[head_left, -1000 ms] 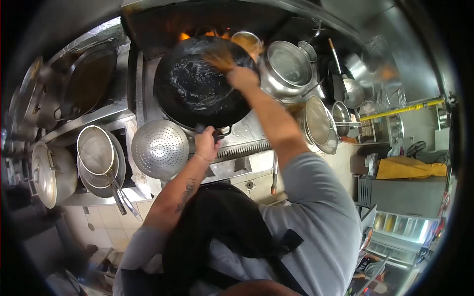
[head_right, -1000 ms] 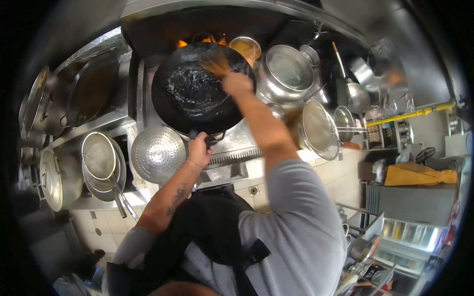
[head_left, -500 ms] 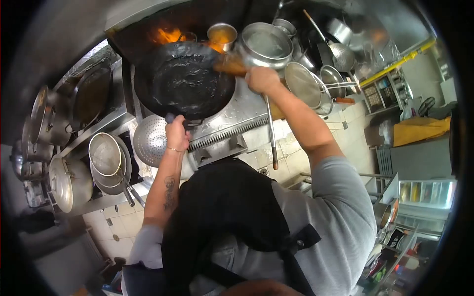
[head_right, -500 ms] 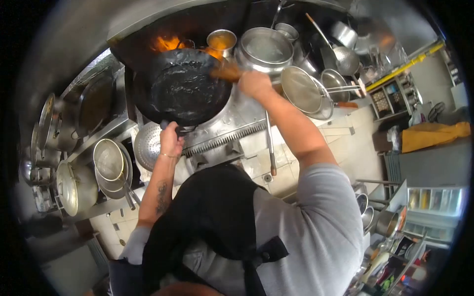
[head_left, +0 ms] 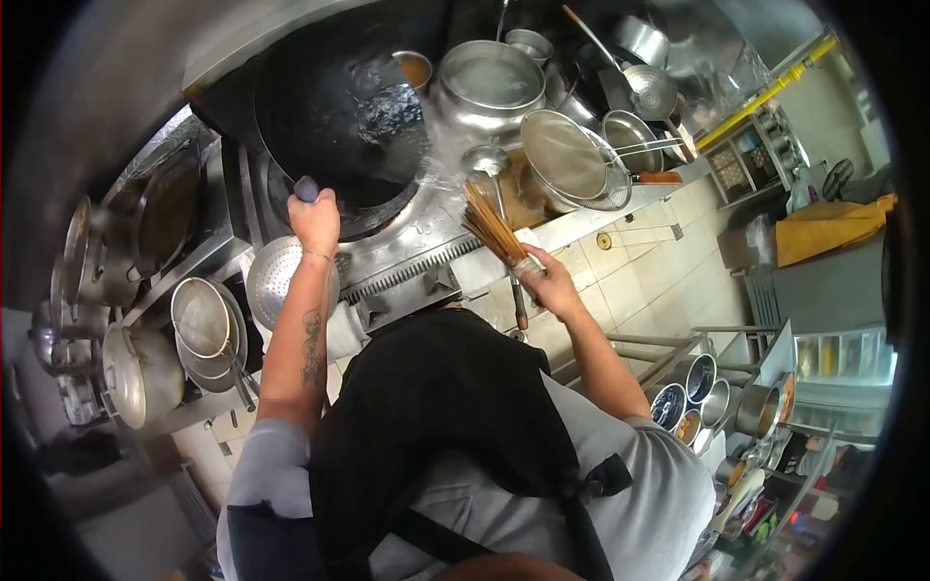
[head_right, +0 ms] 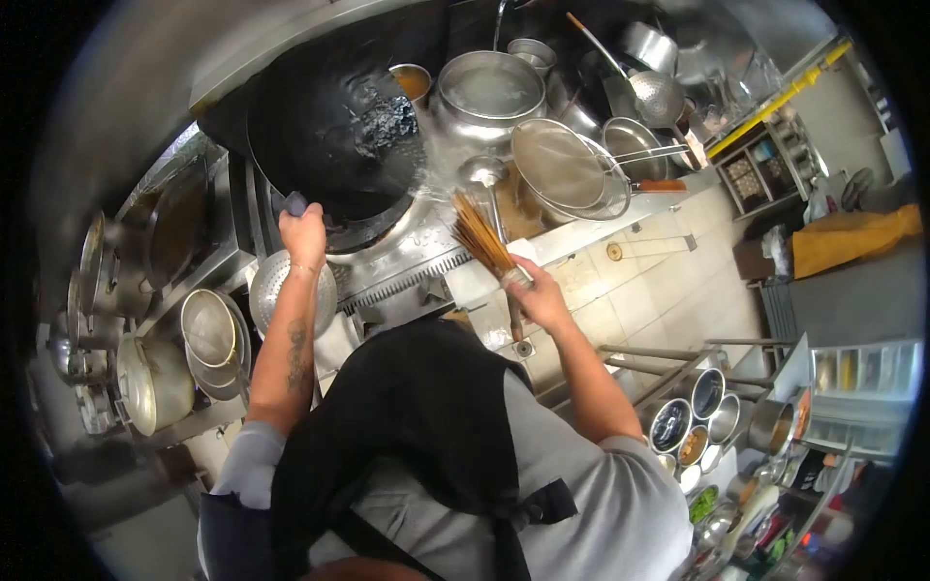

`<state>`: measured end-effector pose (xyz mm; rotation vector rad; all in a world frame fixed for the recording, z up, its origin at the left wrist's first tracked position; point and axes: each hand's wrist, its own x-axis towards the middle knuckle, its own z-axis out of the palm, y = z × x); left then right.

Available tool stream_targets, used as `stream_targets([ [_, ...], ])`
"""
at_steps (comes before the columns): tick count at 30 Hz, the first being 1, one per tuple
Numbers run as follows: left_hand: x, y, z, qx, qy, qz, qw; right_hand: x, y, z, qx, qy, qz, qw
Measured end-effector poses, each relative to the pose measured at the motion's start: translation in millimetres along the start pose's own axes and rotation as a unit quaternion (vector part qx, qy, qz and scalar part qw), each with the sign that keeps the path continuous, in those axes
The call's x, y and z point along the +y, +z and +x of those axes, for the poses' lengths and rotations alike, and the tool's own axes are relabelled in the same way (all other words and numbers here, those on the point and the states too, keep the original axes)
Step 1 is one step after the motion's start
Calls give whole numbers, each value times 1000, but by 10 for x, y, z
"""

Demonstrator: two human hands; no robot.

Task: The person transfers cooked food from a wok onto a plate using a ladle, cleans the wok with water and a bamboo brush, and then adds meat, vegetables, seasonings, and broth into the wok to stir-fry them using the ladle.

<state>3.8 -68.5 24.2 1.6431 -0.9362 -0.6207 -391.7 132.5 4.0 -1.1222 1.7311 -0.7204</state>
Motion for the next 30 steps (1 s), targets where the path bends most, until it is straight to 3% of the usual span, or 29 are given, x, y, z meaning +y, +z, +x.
stream_targets([
  [1, 1, -3, -8, 18, 63, 38, 997, 98, 95, 66, -12, 3, 20, 1000],
  [6, -103, -139, -261, 20, 114, 109, 987, 243, 619, 382, -14, -10, -15, 1000],
  [11, -327, -319, -448, 25, 150, 90, 984, 646, 1078, 942, 120, -198, -145, 962],
  [12, -394, -361, -460, 28, 166, 85, 982, 627, 1088, 955, 118, -197, -149, 962],
  [14, -511, -391, -497, 20, 174, 56, 983, 223, 960, 771, 7, 9, -96, 995],
  [15, -559, -441, -511, 10, 173, 60, 983, 319, 972, 776, 15, 16, -98, 995],
  [17, -562, -507, -583, 6, 169, 32, 985, 455, 1007, 772, 74, -117, -188, 972],
  [21, -663, -597, -624, 0, 156, 14, 988, 402, 1013, 733, 81, -67, -155, 982],
  [23, -807, -592, -592, -3, 102, -10, 995, 368, 1039, 766, 88, -74, -142, 983],
  [27, -915, -411, -464, 31, 101, -34, 994, 382, 1061, 854, 110, -95, -133, 980],
  [29, -699, -364, -479, -87, -187, -201, 958, 490, 1106, 947, 107, -72, -121, 984],
  [30, -786, -275, -432, -83, -231, -216, 945, 571, 1091, 974, 131, -76, -180, 972],
])
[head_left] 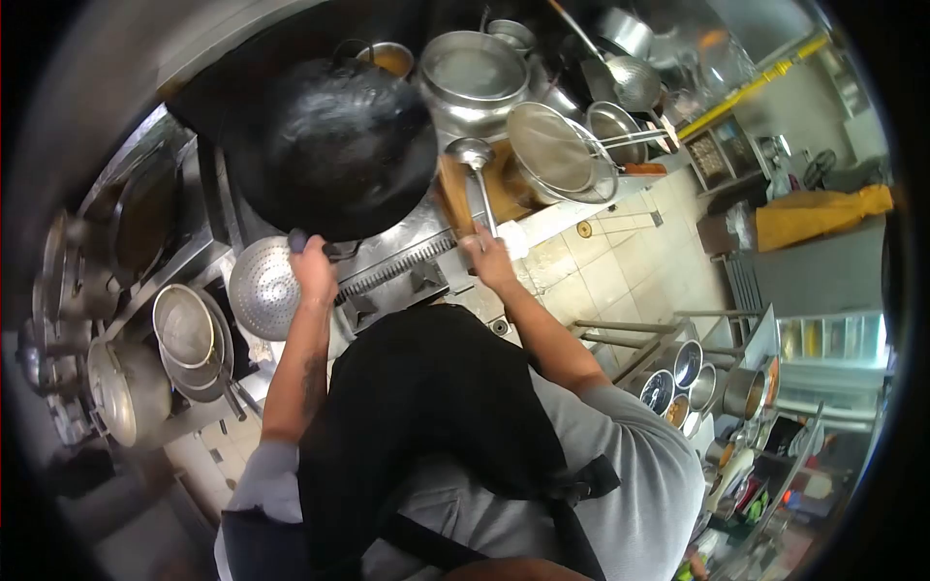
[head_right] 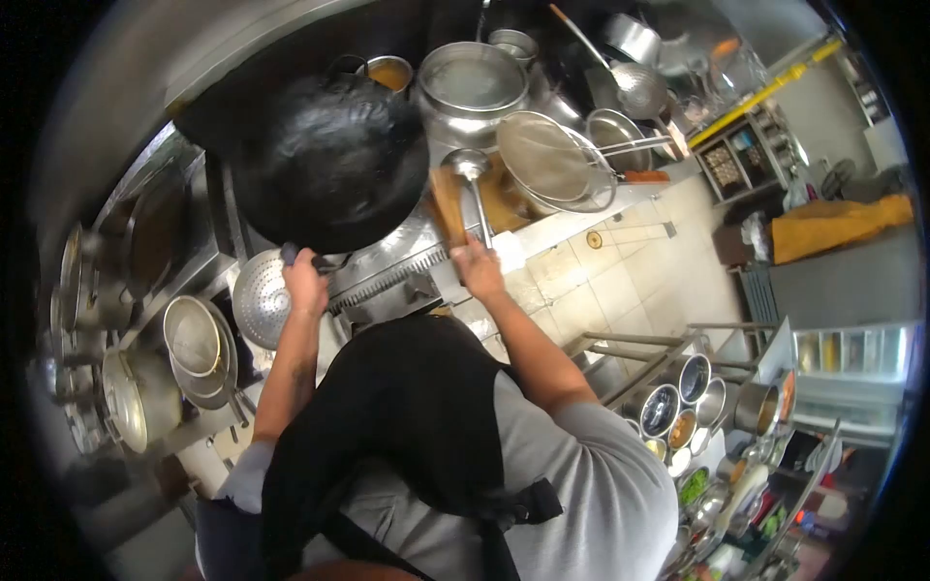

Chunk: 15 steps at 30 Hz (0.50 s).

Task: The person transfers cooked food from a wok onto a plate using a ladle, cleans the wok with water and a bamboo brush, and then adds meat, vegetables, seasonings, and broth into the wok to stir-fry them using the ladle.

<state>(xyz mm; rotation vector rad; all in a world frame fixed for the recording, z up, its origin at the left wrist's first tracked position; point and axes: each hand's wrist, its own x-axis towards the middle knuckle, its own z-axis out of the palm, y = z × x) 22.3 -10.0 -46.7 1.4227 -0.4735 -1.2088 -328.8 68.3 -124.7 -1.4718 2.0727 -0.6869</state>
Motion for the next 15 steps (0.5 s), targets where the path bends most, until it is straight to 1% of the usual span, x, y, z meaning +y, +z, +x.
stream_targets([
  [1, 76, 52, -35, 1, -61, 27, 998, 138, -34, 19, 23, -12, -7, 1000],
  [2, -71, 56, 124, 5, -86, -18, 996, 185, -109, -25, 59, 4, -13, 998],
  [3, -100, 80, 156, -8, -91, -41, 995, 334, -135, -92, 89, 24, 31, 995],
  [4, -120, 123, 139, -19, -106, -78, 991, 674, -99, -130, 107, 2, -13, 994],
  [5, -131, 139, 129, -38, -125, -90, 987, 810, -169, -208, 81, 32, -43, 995],
  [6, -152, 194, 144, -23, -156, -106, 982, 893, -240, -282, 25, 87, -25, 996],
  [7, -147, 230, 134, -36, -153, -128, 979, 1132, -98, -356, 27, 139, 31, 989],
  [8, -165, 305, 161, -13, -145, -119, 982, 1108, -143, -424, -35, 218, 92, 971],
  [9, -210, 371, 202, 9, -140, -109, 984, 1140, -75, -486, -44, 222, 137, 964],
  [11, -281, 432, 310, 27, -136, -110, 984, 996, -151, -508, -195, 260, 247, 913],
  [13, -278, 486, 323, 40, -131, -109, 985, 852, -30, -563, -132, 253, 274, 918],
  [15, -210, 519, 267, 53, -130, -83, 987, 797, 3, -511, -131, 251, 268, 921],
])
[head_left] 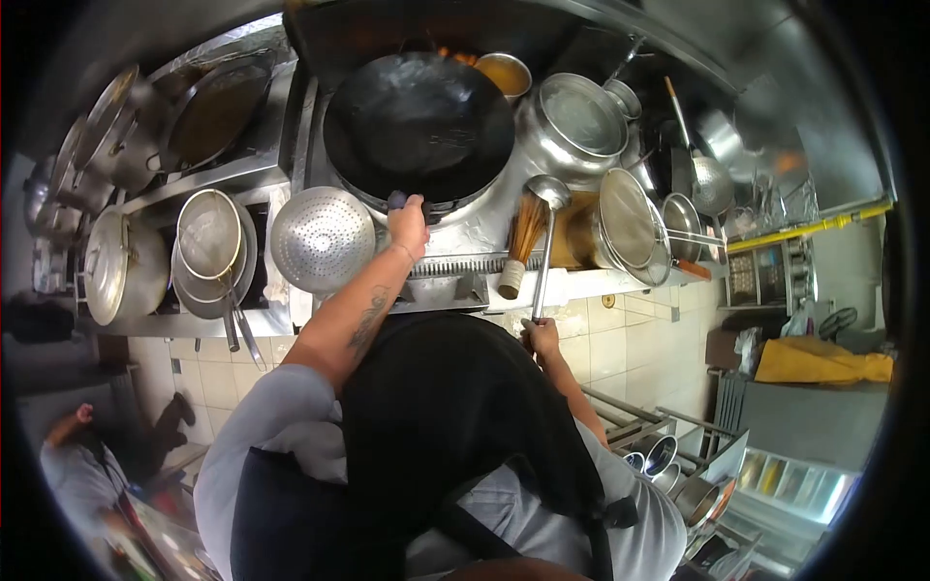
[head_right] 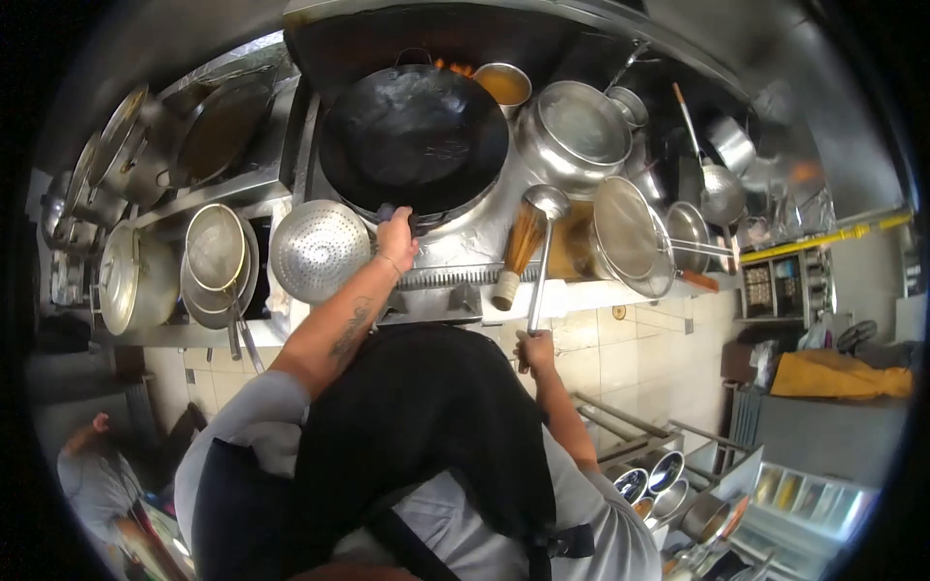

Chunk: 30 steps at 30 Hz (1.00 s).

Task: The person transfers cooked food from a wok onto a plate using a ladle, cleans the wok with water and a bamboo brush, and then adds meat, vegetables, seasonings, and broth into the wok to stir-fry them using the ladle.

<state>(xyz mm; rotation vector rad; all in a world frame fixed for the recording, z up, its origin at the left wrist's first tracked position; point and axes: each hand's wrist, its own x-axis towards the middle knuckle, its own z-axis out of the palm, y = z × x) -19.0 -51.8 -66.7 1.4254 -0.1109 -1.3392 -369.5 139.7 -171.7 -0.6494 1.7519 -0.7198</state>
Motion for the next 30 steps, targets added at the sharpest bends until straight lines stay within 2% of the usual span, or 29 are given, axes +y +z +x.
stream_targets([
  [2, 74, -130, -64, 9, -17, -6, 1000, -232, 40, -152, 73, 7, -64, 995],
  [4, 95, -554, 8, -153, -104, 15, 983, 23, -82, 170, 76, 9, -97, 992],
  [5, 78, -801, -70, -214, -81, 77, 970, 320, -208, 466, 82, -64, -187, 977],
  [6, 71, -1033, -221, -211, -32, 153, 965, 465, -264, 634, 87, -138, -273, 948],
  [7, 62, -1278, -371, -206, 18, 229, 951, 235, -230, 462, 75, -91, -262, 958],
  [8, -79, -1583, -362, -184, 92, 318, 926, 82, -196, 332, 69, -93, -262, 958],
  [9, -272, -1872, -297, -159, 164, 403, 886, -83, -143, 190, 70, -59, -227, 970],
  [10, -410, -2098, -304, -152, 165, 404, 887, -156, -89, 141, 71, -26, -191, 979],
  [11, -537, -2299, -341, -80, 281, 484, 825, 108, -145, 405, 67, -51, -224, 971],
  [12, -613, -2407, -366, -4, 388, 550, 739, 111, -122, 393, 61, -53, -227, 971],
  [13, -647, -2450, -388, 3, 386, 550, 741, 73, -102, 350, 119, -107, -274, 948],
  [14, -677, -2491, -412, 40, 345, 524, 778, 35, -83, 298, 175, -162, -319, 917],
  [15, -693, -2536, -432, 76, 303, 495, 810, 25, -49, 203, 171, -165, -282, 929],
  [16, -716, -2569, -419, 87, 305, 491, 811, 20, -19, 84, 164, -174, -284, 929],
  [17, -739, -2574, -379, 90, 323, 498, 800, 18, -8, -6, 155, -240, -235, 929],
  [18, -740, -2580, -370, 95, 339, 505, 788, -42, -7, -67, 143, -304, -185, 923],
  [20, -672, -2583, -464, 117, 328, 480, 805, -397, 20, -213, 15, -203, -78, 976],
  [21, -656, -2625, -484, 118, 339, 490, 794, -503, 60, -73, -25, -263, -110, 958],
  [22, -654, -2667, -496, 118, 350, 500, 784, -1017, 227, -299, -74, -272, -145, 948],
  [23, -650, -2678, -490, 129, 400, 523, 742, -1394, 455, -387, -73, -381, -187, 902],
  [24, -669, -2679, -465, 157, 407, 564, 701, -1743, 717, -407, -66, -486, -224, 842],
  [26, -609, -2693, -473, 133, 381, 572, 714, -2389, 1375, -383, -81, -639, -218, 733],
  [28, -627, -2747, -459, 121, 313, 534, 776, -3025, 1998, -478, -179, -540, -261, 780],
  [30, -525, -2806, -589, 115, 324, 525, 778, -3769, 2651, -1131, -303, -382, -227, 843],
])
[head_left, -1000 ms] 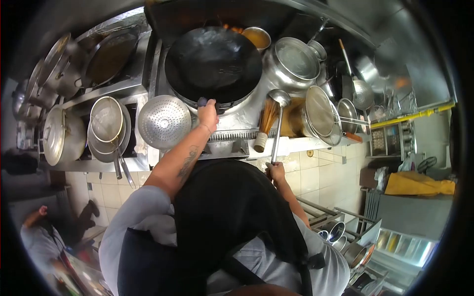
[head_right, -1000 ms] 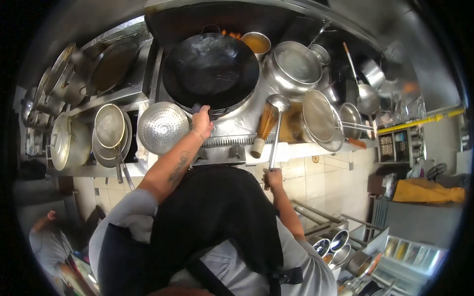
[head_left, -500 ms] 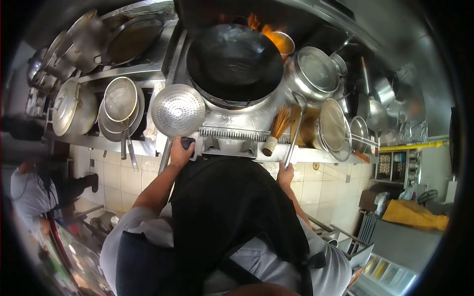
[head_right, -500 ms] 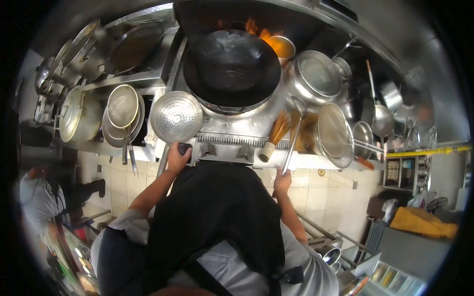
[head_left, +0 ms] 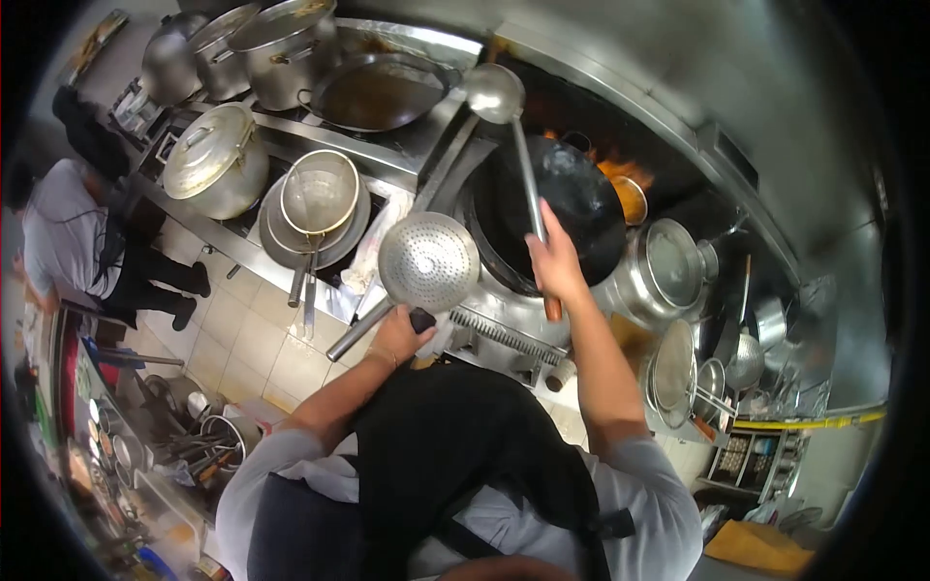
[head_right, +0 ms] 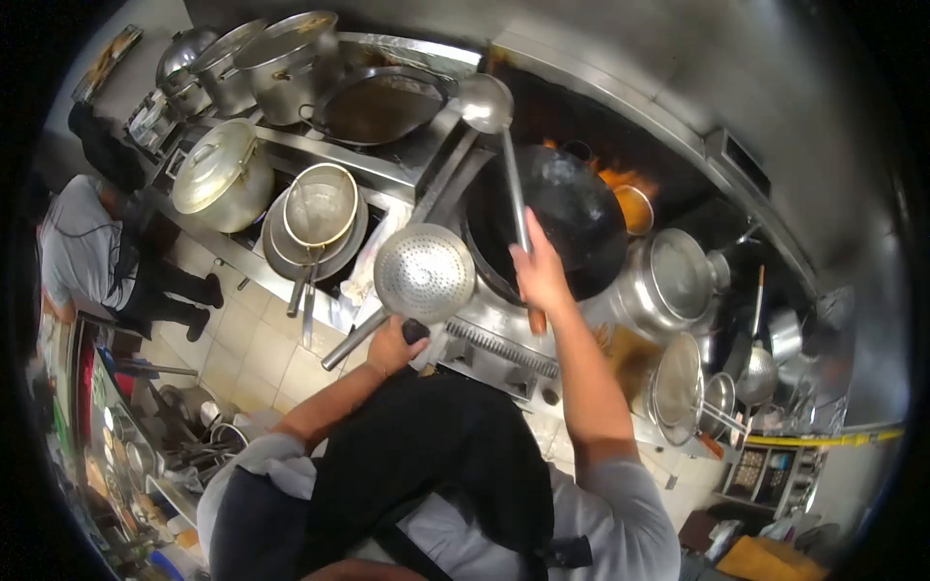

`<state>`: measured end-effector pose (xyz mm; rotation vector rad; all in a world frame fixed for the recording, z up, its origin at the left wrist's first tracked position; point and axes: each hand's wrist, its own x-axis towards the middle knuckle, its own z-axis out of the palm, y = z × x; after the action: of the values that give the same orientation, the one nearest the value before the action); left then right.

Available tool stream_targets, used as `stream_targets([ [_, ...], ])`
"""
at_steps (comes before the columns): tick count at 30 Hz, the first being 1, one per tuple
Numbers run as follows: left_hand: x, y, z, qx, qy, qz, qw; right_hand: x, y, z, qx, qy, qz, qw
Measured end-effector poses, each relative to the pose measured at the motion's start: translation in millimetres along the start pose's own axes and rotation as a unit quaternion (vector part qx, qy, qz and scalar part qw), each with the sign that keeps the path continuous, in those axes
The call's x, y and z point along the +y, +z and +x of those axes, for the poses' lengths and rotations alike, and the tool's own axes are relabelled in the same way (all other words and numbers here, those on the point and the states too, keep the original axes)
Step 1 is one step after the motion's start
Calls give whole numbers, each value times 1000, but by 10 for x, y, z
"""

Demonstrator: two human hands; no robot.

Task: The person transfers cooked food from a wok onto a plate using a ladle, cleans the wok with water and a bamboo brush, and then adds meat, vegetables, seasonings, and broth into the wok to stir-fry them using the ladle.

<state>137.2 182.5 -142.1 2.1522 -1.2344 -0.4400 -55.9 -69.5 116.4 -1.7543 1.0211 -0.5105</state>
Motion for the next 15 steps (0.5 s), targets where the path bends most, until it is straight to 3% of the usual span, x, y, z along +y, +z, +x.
stream_targets([
  [2, 199, -329, -17, -33, -37, 41, 998, -161, 335, 738, -46, -9, 35, 998],
  [4, 305, -715, -24, -40, -30, 43, 998, -357, 686, 1306, -61, -8, -21, 998],
  [6, 308, -1081, -49, -91, -7, -131, 987, -447, 973, 1720, -59, -8, -56, 997],
  [11, 7, -1410, -107, 27, 18, -222, 974, -474, 1294, 2179, -59, 19, -108, 992],
  [15, -119, -1581, -68, 51, 1, -247, 968, -486, 1365, 2207, -64, 26, -100, 993],
])
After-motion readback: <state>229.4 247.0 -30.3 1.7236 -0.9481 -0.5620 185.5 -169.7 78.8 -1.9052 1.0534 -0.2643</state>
